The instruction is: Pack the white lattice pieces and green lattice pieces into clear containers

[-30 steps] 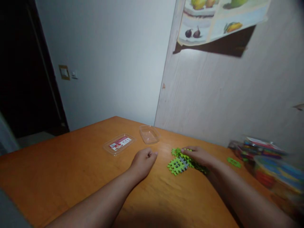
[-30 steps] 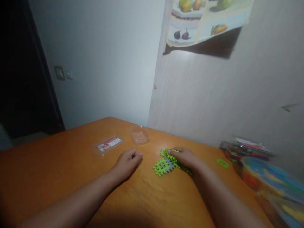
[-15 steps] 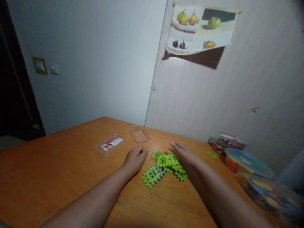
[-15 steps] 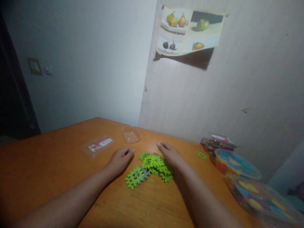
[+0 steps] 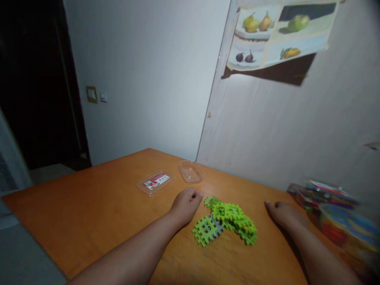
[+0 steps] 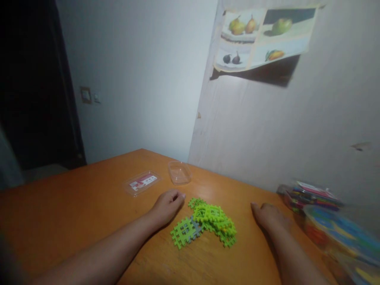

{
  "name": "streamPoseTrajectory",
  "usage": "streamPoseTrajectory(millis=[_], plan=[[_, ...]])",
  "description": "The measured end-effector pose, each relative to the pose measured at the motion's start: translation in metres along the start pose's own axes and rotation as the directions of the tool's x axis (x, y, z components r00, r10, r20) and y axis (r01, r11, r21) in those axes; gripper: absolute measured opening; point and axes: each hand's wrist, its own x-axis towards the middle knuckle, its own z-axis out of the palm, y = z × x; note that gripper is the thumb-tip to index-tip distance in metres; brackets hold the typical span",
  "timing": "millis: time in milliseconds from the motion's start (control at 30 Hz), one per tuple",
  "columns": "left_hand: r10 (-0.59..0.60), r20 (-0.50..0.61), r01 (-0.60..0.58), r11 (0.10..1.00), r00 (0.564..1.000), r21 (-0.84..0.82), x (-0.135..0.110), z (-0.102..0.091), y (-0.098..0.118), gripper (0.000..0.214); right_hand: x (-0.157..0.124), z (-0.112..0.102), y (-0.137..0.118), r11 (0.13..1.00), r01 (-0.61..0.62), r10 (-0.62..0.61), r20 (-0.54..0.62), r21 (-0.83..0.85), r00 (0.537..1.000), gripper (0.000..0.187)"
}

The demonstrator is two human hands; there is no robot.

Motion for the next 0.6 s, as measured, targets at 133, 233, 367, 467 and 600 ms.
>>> streamPoseTrajectory(millis=[133, 233, 367, 467, 600], plan=[[0.008, 0.018, -0.009, 1.000, 1.000, 0.005, -0.001, 0.000, 0.000, 0.039, 0.006, 0.022, -0.012, 0.996, -0.036, 0.042, 0.068, -0.084, 0.997, 0.060], [0.011, 0.029, -0.011, 1.000, 1.000, 0.009, -0.001, 0.000, 0.000, 0.039, 0.000, 0.032, -0.025, 0.997, 0.034, -0.026, 0.135, -0.062, 0.990, 0.059], [0.023, 0.044, -0.024, 0.999, 0.999, 0.023, -0.001, 0.001, 0.000, 0.038, -0.018, 0.036, -0.043, 0.991, 0.123, -0.131, 0.181, 0.056, 0.975, 0.057], [0.034, 0.050, -0.035, 0.999, 0.998, 0.024, -0.001, 0.002, 0.000, 0.040, -0.032, 0.039, -0.056, 0.979, 0.153, -0.175, 0.163, 0.138, 0.971, 0.051], [0.063, 0.073, -0.062, 0.998, 0.995, -0.017, -0.001, 0.002, 0.000, 0.044, -0.051, 0.045, -0.070, 0.965, 0.181, -0.206, 0.118, 0.192, 0.971, 0.047]])
